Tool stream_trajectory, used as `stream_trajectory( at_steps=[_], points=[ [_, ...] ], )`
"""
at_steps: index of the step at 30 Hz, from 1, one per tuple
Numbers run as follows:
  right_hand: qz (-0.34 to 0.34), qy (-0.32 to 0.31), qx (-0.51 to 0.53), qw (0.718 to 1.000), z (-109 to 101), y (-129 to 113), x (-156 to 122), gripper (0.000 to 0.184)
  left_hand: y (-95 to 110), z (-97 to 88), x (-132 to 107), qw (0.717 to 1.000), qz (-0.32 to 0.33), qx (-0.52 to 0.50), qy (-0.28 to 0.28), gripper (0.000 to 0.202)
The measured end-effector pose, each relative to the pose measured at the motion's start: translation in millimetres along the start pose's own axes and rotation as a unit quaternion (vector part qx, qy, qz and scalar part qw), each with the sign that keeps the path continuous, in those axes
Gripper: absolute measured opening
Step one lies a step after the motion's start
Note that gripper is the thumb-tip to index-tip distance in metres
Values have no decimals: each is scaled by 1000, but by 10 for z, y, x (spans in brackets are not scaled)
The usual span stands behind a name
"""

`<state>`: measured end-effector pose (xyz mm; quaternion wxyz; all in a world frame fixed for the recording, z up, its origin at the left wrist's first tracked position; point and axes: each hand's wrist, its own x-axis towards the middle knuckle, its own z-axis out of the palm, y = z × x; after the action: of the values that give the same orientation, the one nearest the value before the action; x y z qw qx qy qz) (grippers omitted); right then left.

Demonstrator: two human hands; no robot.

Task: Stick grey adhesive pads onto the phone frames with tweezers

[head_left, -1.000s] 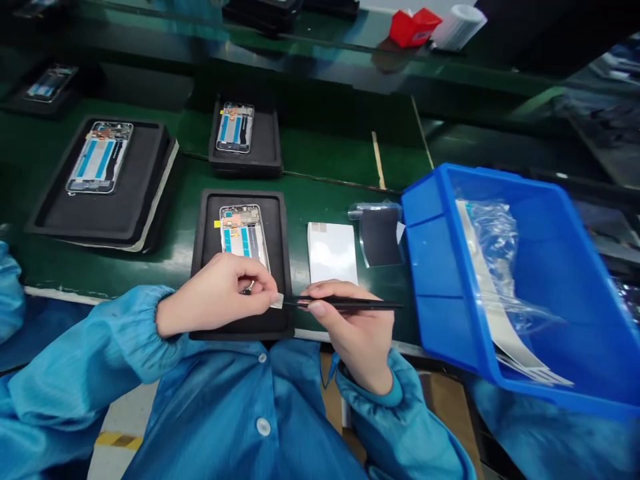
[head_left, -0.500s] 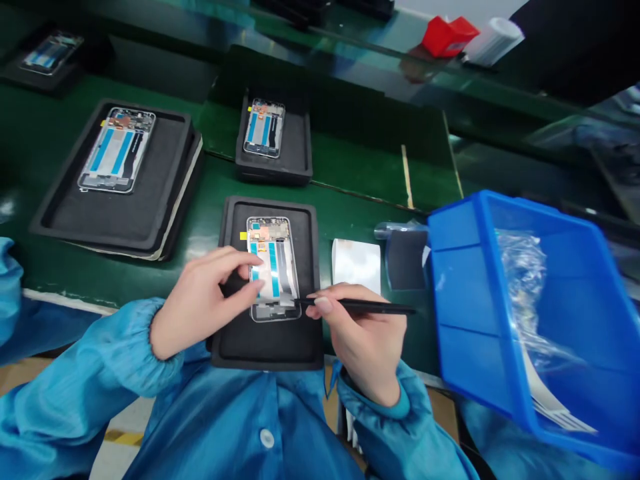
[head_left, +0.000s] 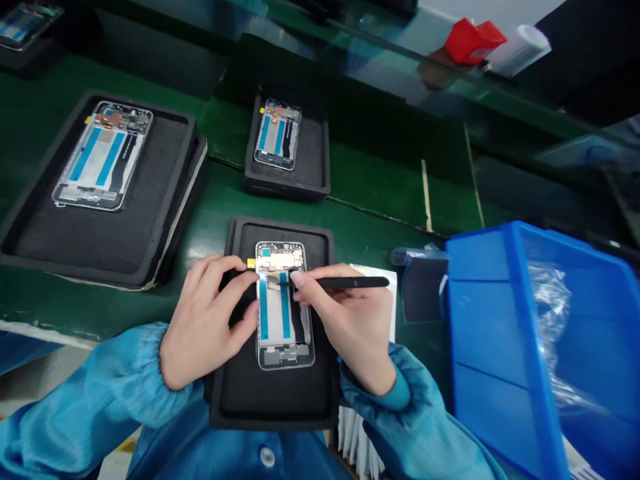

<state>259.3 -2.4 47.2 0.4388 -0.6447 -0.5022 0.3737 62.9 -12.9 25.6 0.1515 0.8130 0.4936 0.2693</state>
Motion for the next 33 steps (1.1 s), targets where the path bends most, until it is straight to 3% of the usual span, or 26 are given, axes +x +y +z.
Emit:
stream_trajectory(
  at_steps=[33],
  points=[
    [-5,13,-48,999,24,9,-9,12,3,15,-15,1000,4,2,-8,29]
  ],
)
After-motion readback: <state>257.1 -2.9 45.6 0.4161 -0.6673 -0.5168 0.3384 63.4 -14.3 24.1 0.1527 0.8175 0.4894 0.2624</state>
